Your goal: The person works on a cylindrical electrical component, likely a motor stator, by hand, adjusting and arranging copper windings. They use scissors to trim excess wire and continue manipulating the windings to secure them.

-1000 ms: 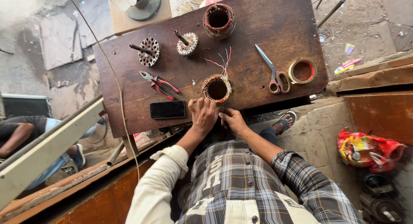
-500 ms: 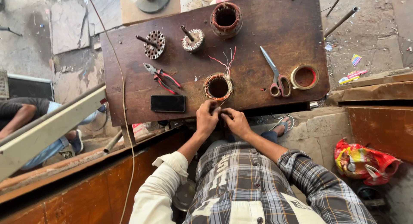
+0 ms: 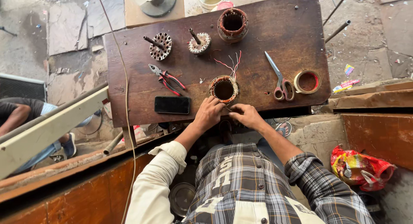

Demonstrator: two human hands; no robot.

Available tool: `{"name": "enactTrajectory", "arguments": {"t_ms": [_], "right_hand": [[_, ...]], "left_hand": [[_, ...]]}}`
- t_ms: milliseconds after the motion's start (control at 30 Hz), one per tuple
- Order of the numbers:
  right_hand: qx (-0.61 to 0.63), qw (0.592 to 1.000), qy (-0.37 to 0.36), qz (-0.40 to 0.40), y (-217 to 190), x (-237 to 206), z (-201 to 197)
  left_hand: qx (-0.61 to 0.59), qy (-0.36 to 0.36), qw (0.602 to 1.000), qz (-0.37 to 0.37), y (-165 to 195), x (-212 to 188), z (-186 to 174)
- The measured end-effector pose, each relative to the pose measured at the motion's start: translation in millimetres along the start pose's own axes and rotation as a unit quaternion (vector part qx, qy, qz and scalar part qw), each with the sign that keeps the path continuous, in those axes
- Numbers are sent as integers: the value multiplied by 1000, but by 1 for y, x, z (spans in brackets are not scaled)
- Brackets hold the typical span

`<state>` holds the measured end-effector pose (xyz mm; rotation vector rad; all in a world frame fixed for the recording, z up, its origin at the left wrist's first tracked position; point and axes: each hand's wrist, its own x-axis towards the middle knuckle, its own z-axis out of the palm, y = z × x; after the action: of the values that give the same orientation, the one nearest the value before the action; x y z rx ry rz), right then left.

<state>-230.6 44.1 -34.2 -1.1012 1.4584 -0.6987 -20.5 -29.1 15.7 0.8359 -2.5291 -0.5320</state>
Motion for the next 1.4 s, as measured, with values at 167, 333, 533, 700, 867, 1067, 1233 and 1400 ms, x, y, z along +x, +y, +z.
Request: {"name": "enactTrajectory", "arguments": {"t_ms": [167, 333, 533, 700, 867, 1067, 1233, 1400], "right_hand": [[122, 988, 89, 17, -19, 4, 37], [-68, 977, 191, -69, -33, -8, 50], [-138, 969, 193, -76, -51, -20, 45], [-199, 961, 186, -43, -67, -22, 41], [-223, 949, 216, -49, -66, -20, 45], [-244, 940, 233, -53, -50, -6, 45], [-279, 925, 209, -150, -35, -16, 64], [-266, 923, 239, -144, -31, -5, 52]], "left_hand": [[-18, 4, 1000, 7, -7, -6, -1], [41, 31, 998, 38, -8, -11, -1], [45, 63, 997, -1, -3, -8, 6], [81, 111, 987, -89, 11, -14, 14], [41, 119, 976, -179, 21, -22, 30], [-25, 169, 949, -264, 15, -30, 48], [-30, 176, 933, -313, 11, -26, 57], [-25, 202, 926, -318, 13, -27, 60]]}}
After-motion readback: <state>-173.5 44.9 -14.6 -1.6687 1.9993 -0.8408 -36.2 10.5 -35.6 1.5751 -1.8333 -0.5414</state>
